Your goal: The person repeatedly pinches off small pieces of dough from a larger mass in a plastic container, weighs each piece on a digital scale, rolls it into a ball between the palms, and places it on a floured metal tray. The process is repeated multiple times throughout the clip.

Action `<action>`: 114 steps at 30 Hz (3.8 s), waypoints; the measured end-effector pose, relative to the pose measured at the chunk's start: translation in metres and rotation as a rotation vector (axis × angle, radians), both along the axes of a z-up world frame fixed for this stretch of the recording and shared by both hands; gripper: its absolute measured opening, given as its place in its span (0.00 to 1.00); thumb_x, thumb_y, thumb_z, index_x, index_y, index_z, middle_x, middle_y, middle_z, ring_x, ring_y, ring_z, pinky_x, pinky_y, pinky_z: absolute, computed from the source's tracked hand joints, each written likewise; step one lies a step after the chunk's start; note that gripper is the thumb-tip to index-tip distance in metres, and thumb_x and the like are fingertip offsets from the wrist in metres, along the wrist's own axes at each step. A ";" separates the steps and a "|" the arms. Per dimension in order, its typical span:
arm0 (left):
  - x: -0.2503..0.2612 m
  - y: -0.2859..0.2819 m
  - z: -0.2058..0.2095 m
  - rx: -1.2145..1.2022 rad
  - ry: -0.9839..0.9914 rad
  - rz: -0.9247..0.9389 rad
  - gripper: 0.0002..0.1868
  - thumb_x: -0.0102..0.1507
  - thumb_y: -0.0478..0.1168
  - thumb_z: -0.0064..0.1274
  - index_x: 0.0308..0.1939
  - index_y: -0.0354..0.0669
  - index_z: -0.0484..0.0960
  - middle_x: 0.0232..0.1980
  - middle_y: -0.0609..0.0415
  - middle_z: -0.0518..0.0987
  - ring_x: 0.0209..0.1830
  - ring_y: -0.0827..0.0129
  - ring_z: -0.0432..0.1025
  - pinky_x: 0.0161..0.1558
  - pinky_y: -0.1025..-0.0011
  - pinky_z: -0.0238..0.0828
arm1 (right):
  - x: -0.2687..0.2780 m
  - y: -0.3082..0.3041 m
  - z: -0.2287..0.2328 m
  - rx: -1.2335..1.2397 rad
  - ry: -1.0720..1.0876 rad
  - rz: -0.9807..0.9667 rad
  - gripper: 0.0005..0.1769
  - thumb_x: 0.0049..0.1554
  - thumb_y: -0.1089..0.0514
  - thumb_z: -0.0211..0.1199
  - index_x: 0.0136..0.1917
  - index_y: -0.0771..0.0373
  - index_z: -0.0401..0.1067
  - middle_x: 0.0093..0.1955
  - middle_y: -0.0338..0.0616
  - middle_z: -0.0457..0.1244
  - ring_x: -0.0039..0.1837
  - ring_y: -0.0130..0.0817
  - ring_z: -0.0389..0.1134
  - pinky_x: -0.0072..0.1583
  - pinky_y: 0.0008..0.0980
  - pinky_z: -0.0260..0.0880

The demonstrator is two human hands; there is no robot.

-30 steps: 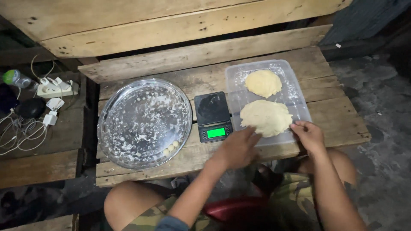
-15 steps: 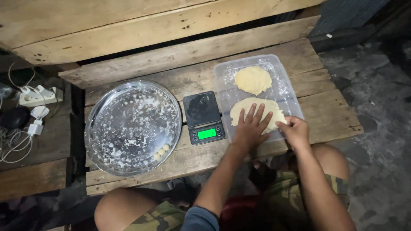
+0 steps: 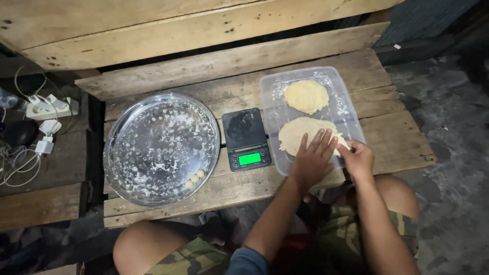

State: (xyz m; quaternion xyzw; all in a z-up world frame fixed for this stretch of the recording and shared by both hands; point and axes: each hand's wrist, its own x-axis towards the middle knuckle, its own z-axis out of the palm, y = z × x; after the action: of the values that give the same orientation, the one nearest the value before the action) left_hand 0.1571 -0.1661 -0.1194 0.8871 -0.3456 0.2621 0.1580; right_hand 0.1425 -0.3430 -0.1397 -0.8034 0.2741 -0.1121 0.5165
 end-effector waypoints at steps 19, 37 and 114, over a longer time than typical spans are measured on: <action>-0.008 -0.006 -0.001 -0.098 -0.014 0.040 0.52 0.48 0.62 0.68 0.75 0.62 0.66 0.80 0.48 0.66 0.82 0.52 0.62 0.76 0.36 0.59 | -0.019 0.007 0.033 0.086 -0.050 0.051 0.11 0.59 0.58 0.72 0.53 0.65 0.78 0.34 0.40 0.59 0.38 0.27 0.60 0.40 0.25 0.57; -0.025 0.076 0.052 -0.372 0.821 -0.336 0.49 0.60 0.46 0.45 0.82 0.41 0.40 0.84 0.45 0.50 0.85 0.58 0.45 0.78 0.43 0.33 | -0.058 0.049 0.050 -0.033 -0.131 0.188 0.10 0.56 0.58 0.73 0.52 0.58 0.79 0.42 0.31 0.67 0.43 0.20 0.62 0.48 0.21 0.64; -0.094 0.213 0.049 -0.621 1.071 0.197 0.20 0.70 0.43 0.48 0.66 0.43 0.75 0.48 0.43 0.84 0.52 0.47 0.78 0.54 0.51 0.73 | 0.057 0.216 0.099 -0.598 -0.083 0.593 0.24 0.66 0.44 0.60 0.66 0.62 0.77 0.53 0.55 0.68 0.57 0.55 0.72 0.59 0.48 0.71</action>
State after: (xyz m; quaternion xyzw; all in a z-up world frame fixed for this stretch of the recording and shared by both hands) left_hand 0.0627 0.0470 -0.0706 0.8357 -0.0428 -0.1171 0.5348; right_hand 0.1992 -0.1265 -0.0411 -0.9568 -0.0347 -0.0653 0.2812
